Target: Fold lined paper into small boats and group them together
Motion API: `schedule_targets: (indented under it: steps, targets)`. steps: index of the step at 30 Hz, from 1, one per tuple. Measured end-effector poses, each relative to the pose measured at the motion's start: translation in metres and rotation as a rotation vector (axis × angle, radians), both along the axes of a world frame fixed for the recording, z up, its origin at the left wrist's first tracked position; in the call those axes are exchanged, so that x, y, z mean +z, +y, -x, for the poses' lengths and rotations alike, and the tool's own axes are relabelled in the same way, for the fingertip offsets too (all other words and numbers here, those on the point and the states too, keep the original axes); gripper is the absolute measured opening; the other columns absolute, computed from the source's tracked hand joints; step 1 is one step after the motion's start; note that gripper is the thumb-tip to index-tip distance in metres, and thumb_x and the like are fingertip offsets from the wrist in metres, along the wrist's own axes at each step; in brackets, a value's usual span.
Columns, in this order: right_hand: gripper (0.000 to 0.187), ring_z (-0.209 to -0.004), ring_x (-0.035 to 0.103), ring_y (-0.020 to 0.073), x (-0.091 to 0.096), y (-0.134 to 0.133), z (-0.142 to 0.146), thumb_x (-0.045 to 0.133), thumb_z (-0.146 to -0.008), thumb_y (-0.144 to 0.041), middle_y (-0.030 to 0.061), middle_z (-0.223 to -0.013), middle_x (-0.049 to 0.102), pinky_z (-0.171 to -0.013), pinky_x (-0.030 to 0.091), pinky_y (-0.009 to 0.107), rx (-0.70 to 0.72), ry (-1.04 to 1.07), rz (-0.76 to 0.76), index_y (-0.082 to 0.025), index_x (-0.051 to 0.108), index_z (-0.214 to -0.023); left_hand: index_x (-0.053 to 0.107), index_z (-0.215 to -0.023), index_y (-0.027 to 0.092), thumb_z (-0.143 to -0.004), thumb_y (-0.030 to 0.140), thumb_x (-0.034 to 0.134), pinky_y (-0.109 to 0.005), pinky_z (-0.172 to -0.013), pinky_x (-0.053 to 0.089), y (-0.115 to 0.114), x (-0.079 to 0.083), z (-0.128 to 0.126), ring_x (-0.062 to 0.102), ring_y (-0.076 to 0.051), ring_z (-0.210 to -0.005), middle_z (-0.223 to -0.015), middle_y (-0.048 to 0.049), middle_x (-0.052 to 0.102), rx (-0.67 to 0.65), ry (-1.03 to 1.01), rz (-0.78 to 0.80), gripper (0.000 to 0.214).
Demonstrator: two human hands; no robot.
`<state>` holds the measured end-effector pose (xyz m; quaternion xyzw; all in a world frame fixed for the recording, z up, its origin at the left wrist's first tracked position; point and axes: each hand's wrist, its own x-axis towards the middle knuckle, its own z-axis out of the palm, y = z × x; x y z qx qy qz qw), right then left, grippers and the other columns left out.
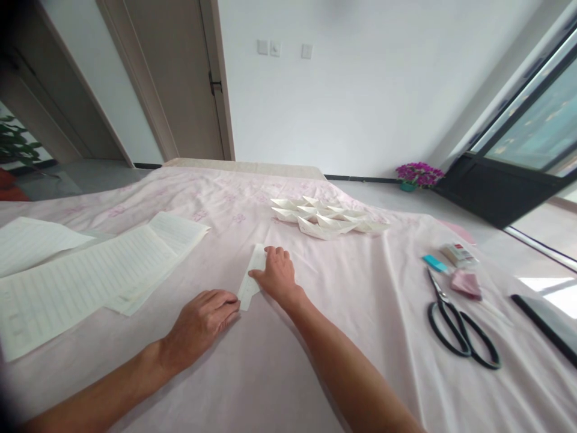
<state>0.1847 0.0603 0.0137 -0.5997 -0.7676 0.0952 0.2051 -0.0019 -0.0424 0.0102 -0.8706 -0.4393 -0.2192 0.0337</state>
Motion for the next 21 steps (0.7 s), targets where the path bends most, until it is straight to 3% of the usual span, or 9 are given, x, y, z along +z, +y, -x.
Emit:
schedule_targets:
  steps: [4, 7, 10, 13, 17, 19, 21]
  targets:
    - [0.071, -0.098, 0.059, 0.0272, 0.009, 0.012, 0.003, 0.081, -0.065, -0.041, 0.0165, -0.11, 0.06, -0.076, 0.045, 0.035, -0.055, 0.017, 0.196, -0.014, 0.049, -0.123, 0.066, -0.079, 0.02, -0.091, 0.019, 0.057, -0.032, -0.071, 0.048, 0.005, 0.0, -0.005, 0.061, -0.018, -0.078, -0.08, -0.0022, 0.066, 0.058, -0.047, 0.062, 0.015]
    - [0.069, -0.091, 0.061, 0.0248, 0.012, 0.021, 0.0, 0.082, -0.06, -0.041, 0.0111, -0.102, 0.064, -0.071, 0.042, 0.031, -0.081, 0.075, 0.302, -0.017, 0.053, -0.118, 0.064, -0.076, 0.019, -0.09, 0.014, 0.057, -0.03, -0.072, 0.048, 0.006, 0.001, -0.006, 0.06, -0.017, -0.08, -0.08, -0.0021, 0.065, 0.091, -0.113, 0.13, 0.016]
    - [0.042, -0.076, 0.06, 0.0207, 0.01, 0.028, -0.005, 0.08, -0.058, -0.037, 0.003, -0.08, 0.064, -0.063, 0.038, 0.027, -0.063, 0.22, 0.385, -0.017, 0.063, -0.091, 0.062, -0.076, 0.02, -0.088, 0.013, 0.059, -0.03, -0.075, 0.048, 0.007, 0.0, -0.005, 0.06, -0.018, -0.083, -0.083, -0.0017, 0.065, 0.099, -0.191, 0.181, 0.014]
    - [0.021, -0.062, 0.055, 0.0145, 0.004, 0.029, -0.009, 0.072, -0.065, -0.034, -0.0022, -0.061, 0.057, -0.056, 0.035, 0.023, 0.011, 0.343, 0.445, -0.017, 0.061, -0.069, 0.061, -0.089, 0.021, -0.082, 0.012, 0.064, -0.03, -0.077, 0.049, 0.011, -0.003, -0.005, 0.061, -0.018, -0.086, -0.092, -0.0018, 0.065, 0.169, -0.341, 0.264, 0.011]
    - [0.021, -0.057, 0.053, 0.0108, 0.001, 0.024, -0.01, 0.064, -0.076, -0.037, -0.0035, -0.064, 0.058, -0.053, 0.037, 0.021, 0.099, 0.52, 0.434, -0.017, 0.062, -0.074, 0.051, -0.124, 0.024, -0.074, 0.015, 0.07, -0.028, -0.072, 0.048, 0.022, -0.006, -0.008, 0.063, -0.015, -0.076, -0.106, -0.0019, 0.066, 0.334, -0.519, 0.424, 0.054]
    - [0.023, -0.058, 0.052, 0.0113, 0.007, 0.019, -0.009, 0.064, -0.077, -0.039, -0.0032, -0.065, 0.058, -0.054, 0.038, 0.022, 0.162, 0.641, 0.355, -0.017, 0.061, -0.073, 0.057, -0.12, 0.024, -0.076, 0.019, 0.069, -0.026, -0.067, 0.046, 0.031, -0.006, -0.009, 0.062, -0.014, -0.07, -0.096, 0.0011, 0.069, 0.353, -0.502, 0.502, 0.046]
    - [0.023, -0.062, 0.053, 0.0131, 0.017, 0.012, -0.008, 0.067, -0.076, -0.039, -0.0024, -0.065, 0.058, -0.057, 0.04, 0.024, 0.217, 0.694, 0.194, -0.018, 0.061, -0.068, 0.067, -0.094, 0.023, -0.079, 0.025, 0.067, -0.025, -0.063, 0.043, 0.04, -0.004, -0.008, 0.06, -0.014, -0.065, -0.076, 0.0032, 0.067, 0.364, -0.438, 0.505, 0.015]
